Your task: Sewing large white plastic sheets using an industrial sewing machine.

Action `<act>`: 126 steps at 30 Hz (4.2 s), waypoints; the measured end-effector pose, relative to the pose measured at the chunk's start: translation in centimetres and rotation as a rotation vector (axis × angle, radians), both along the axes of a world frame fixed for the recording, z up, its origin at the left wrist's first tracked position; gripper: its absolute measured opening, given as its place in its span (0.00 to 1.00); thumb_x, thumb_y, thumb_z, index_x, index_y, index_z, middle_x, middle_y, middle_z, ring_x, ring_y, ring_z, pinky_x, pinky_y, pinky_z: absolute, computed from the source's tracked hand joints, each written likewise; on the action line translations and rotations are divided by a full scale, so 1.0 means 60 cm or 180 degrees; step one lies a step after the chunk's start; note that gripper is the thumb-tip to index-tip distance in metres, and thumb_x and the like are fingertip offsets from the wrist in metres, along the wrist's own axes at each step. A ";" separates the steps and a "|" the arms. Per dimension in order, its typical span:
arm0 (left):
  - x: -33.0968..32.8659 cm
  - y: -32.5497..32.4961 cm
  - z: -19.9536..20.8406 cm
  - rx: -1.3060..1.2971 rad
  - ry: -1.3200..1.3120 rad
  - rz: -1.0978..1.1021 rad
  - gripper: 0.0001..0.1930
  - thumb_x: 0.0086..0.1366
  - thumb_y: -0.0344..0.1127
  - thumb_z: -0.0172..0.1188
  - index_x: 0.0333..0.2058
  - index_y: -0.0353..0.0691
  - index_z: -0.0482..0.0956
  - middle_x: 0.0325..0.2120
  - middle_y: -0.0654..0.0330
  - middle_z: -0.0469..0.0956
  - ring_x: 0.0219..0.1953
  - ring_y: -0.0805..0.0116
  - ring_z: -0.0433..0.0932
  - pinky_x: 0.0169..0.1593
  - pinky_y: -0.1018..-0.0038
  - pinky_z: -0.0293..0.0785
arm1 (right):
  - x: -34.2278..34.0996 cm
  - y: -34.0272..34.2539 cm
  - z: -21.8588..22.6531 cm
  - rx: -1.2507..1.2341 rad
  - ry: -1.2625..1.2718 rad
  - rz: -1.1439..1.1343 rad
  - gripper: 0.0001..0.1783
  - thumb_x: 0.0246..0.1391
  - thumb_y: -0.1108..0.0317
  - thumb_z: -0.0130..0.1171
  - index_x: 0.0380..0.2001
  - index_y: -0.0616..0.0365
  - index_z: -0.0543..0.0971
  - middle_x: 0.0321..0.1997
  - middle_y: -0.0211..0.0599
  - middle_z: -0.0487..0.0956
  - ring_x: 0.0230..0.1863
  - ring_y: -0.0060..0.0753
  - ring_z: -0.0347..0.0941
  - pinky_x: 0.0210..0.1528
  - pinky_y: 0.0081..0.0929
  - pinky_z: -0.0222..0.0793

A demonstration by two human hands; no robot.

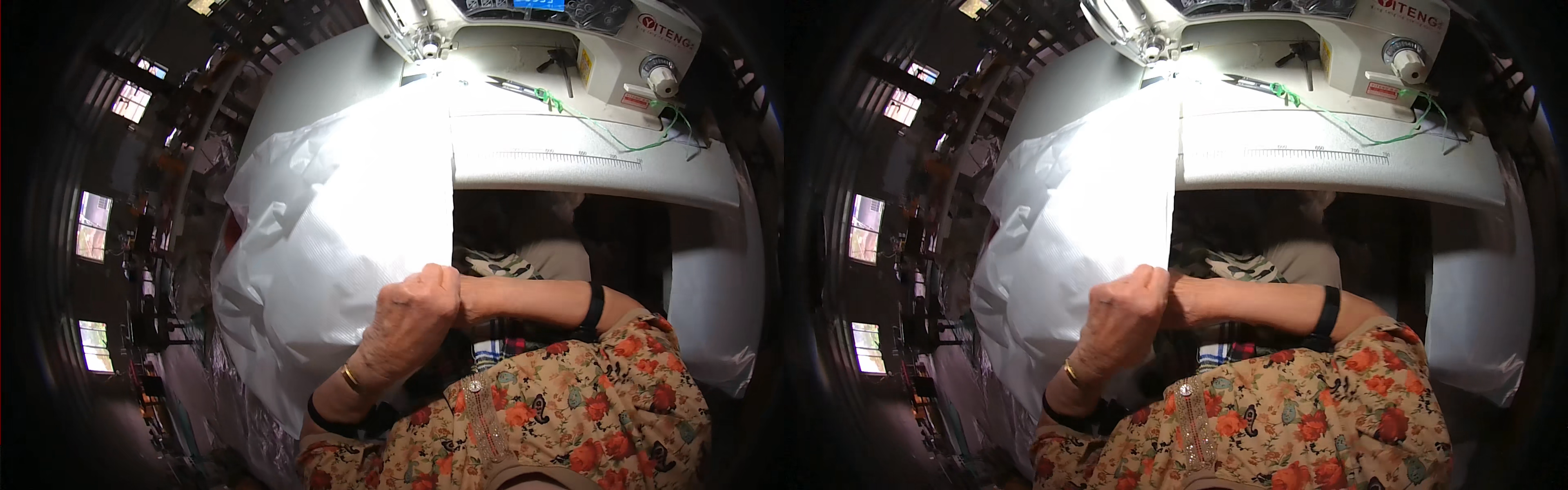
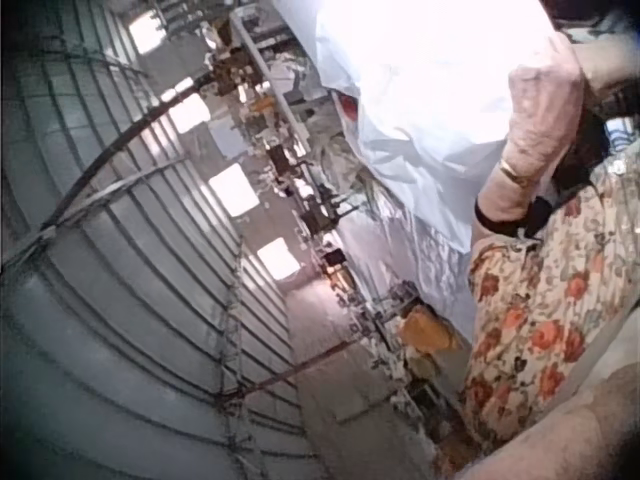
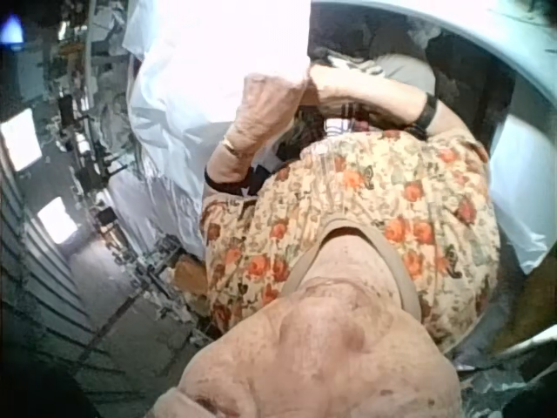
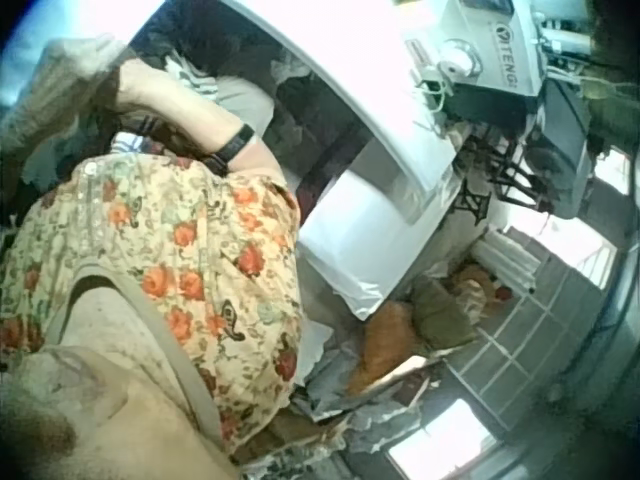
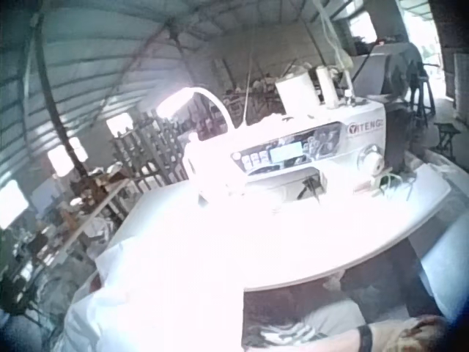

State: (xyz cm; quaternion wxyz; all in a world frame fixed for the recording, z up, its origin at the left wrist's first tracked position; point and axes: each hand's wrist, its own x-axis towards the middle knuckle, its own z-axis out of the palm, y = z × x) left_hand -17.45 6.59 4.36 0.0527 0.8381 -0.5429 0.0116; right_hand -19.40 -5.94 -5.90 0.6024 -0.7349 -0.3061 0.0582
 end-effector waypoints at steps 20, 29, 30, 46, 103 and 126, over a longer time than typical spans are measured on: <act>0.212 -0.078 0.066 -0.0419 0.0421 0.0443 0.06 0.64 0.31 0.59 0.32 0.34 0.78 0.23 0.50 0.75 0.24 0.52 0.74 0.31 0.66 0.71 | 0.120 -0.195 -0.007 -0.1164 -0.3051 -0.2182 0.06 0.45 0.71 0.57 0.22 0.57 0.70 0.27 0.33 0.73 0.30 0.34 0.74 0.35 0.30 0.71; 0.409 -0.077 -0.012 0.0564 -0.0454 0.1325 0.09 0.55 0.32 0.63 0.33 0.33 0.78 0.25 0.48 0.79 0.31 0.46 0.79 0.39 0.58 0.74 | 0.117 -0.198 0.003 -0.1088 -0.2580 -0.1928 0.06 0.47 0.73 0.57 0.22 0.59 0.70 0.23 0.36 0.71 0.28 0.36 0.73 0.33 0.32 0.72; 0.436 -0.065 -0.021 0.0451 -0.1183 0.1347 0.07 0.55 0.31 0.62 0.31 0.34 0.78 0.25 0.48 0.80 0.32 0.45 0.79 0.40 0.58 0.74 | 0.116 -0.199 0.004 -0.1221 -0.2496 -0.1851 0.06 0.49 0.73 0.57 0.23 0.61 0.72 0.24 0.36 0.74 0.28 0.37 0.74 0.33 0.33 0.72; 0.437 -0.058 -0.076 0.0793 -0.1511 0.0879 0.22 0.63 0.26 0.49 0.57 0.42 0.68 0.63 0.61 0.66 0.63 0.62 0.67 0.67 0.39 0.48 | 0.123 -0.196 0.006 -0.1077 -0.2575 -0.1922 0.09 0.44 0.75 0.57 0.18 0.58 0.66 0.21 0.36 0.68 0.26 0.36 0.70 0.30 0.31 0.70; 0.385 -0.227 -0.135 -0.1468 0.1966 0.1076 0.09 0.59 0.29 0.54 0.31 0.31 0.82 0.26 0.52 0.82 0.27 0.60 0.79 0.34 0.66 0.74 | 0.188 -0.238 0.070 -0.0734 -0.2354 -0.1378 0.11 0.53 0.63 0.61 0.30 0.57 0.71 0.30 0.41 0.74 0.35 0.47 0.74 0.36 0.40 0.71; 0.376 -0.232 -0.134 -0.2222 0.4379 0.1216 0.11 0.59 0.23 0.53 0.40 0.30 0.79 0.29 0.65 0.78 0.27 0.78 0.74 0.34 0.82 0.71 | 0.327 -0.307 0.039 -0.2236 -0.0866 -0.2614 0.14 0.63 0.62 0.48 0.36 0.62 0.77 0.39 0.54 0.77 0.46 0.56 0.73 0.53 0.49 0.67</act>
